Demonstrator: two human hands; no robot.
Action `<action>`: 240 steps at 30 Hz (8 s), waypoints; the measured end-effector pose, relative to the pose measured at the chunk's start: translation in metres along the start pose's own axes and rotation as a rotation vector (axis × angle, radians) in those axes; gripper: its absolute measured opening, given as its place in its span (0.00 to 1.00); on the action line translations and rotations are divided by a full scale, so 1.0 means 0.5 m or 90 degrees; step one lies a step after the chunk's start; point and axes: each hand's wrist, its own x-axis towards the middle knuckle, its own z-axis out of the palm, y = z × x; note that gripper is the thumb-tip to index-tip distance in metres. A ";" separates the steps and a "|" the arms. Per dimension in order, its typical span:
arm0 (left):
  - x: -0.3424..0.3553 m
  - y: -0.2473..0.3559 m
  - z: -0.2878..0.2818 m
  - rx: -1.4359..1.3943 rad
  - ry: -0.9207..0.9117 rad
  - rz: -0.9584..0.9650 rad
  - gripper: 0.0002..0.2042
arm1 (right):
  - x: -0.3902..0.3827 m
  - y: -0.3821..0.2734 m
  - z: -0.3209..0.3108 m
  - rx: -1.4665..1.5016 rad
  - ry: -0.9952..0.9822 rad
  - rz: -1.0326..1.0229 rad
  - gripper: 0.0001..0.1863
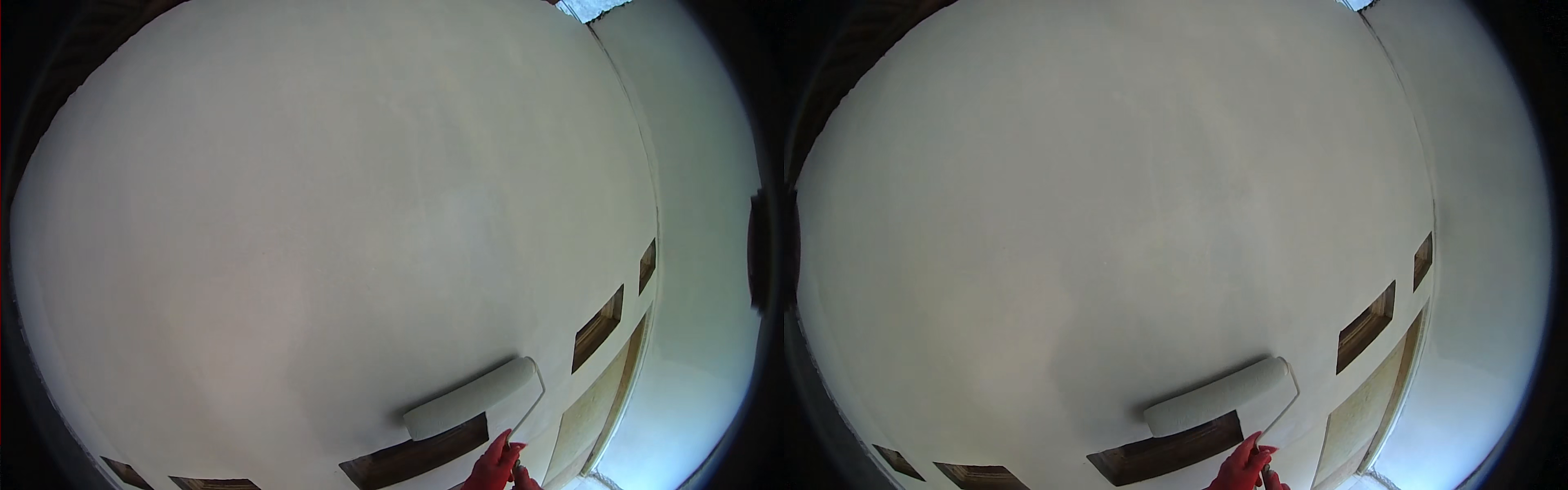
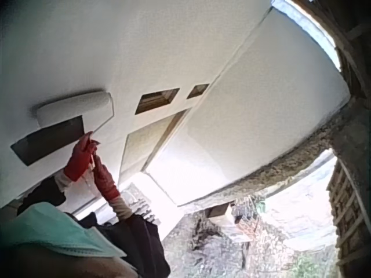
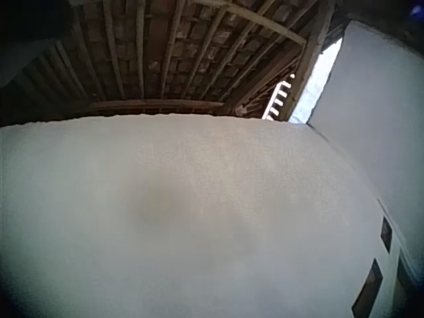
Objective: The person paints a ceiling using a paint roller, moving it back and forth across the surface to apply white paint.
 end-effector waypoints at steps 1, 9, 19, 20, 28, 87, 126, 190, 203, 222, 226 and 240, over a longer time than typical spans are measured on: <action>-0.006 0.032 -0.003 0.029 -0.008 0.060 0.22 | 0.007 -0.006 0.001 0.000 0.005 -0.005 0.30; -0.037 0.136 -0.089 0.207 -0.114 0.143 0.24 | 0.087 -0.081 -0.033 0.101 0.062 -0.146 0.33; -0.111 0.274 -0.193 0.349 -0.149 0.488 0.22 | 0.214 -0.194 -0.121 0.001 0.230 -0.236 0.34; -0.118 0.296 -0.205 0.349 -0.146 0.490 0.22 | 0.243 -0.204 -0.132 -0.016 0.250 -0.261 0.33; -0.141 0.460 -0.270 0.465 -0.154 0.360 0.20 | 0.502 -0.477 -0.300 0.047 0.241 -0.269 0.31; -0.207 -0.045 -0.211 0.620 -0.394 0.436 0.28 | -0.144 -0.104 0.133 0.119 0.002 -0.025 0.22; -0.326 0.590 -0.369 0.923 -0.051 0.661 0.27 | 0.560 -0.997 -0.365 0.205 0.212 -0.349 0.28; -0.236 -0.039 -0.249 0.726 -0.288 0.469 0.30 | -0.146 -0.164 0.127 0.115 -0.004 -0.021 0.33; -0.136 0.431 -0.306 1.167 -0.066 0.950 0.30 | 0.141 -0.414 0.037 0.166 0.173 -0.152 0.30; -0.228 0.624 -0.299 1.039 0.006 0.640 0.25 | 0.791 -1.147 -0.495 0.223 0.128 -0.444 0.25; -0.236 0.598 -0.295 1.007 0.021 0.657 0.25 | 0.834 -1.271 -0.542 0.242 0.104 -0.411 0.22; -0.389 0.427 -0.344 0.944 0.044 0.542 0.26 | 0.676 -1.065 -0.377 0.426 0.182 -0.548 0.22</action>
